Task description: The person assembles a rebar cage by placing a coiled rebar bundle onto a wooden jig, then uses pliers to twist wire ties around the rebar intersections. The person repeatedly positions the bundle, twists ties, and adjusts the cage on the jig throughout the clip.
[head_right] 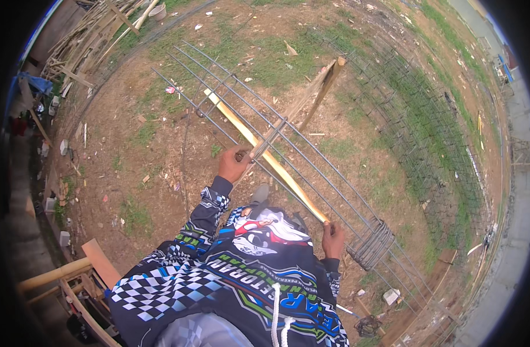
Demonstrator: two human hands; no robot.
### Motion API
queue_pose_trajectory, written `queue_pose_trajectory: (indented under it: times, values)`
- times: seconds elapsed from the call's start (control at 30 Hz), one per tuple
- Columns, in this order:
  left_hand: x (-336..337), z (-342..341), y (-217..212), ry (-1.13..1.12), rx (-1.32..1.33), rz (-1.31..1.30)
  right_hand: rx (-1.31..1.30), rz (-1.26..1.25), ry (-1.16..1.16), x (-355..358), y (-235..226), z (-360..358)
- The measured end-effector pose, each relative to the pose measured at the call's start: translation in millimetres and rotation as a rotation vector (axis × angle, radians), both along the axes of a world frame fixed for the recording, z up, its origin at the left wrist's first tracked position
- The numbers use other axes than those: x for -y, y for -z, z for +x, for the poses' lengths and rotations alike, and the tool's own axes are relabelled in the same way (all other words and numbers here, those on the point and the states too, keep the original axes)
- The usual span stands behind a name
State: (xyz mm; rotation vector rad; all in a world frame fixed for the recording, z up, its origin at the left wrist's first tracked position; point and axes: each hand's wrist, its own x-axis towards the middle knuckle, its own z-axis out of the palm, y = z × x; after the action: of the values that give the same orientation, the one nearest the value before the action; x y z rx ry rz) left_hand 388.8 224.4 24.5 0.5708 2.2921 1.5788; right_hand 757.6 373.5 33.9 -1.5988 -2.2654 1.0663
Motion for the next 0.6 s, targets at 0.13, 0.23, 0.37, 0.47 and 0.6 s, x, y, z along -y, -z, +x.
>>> queue_pose_trajectory:
  times: [0.13,0.23,0.37,0.47,0.6]
  values:
    - [3,2,-16,-0.259,0.360,0.219,-0.009,0.025,-0.003,1,7,4]
    - [9,-4,-8,-0.097,-0.054,-0.052,0.004,-0.022,0.013,2,8,4]
    - [0,5,-21,0.068,-0.158,-0.148,0.004,-0.074,0.023,3,8,2]
    - [-2,6,-19,0.099,-0.182,-0.170,0.003,-0.055,0.012,7,-8,-9]
    - [-5,7,-8,0.090,-0.188,-0.140,-0.012,0.082,0.076,6,4,9]
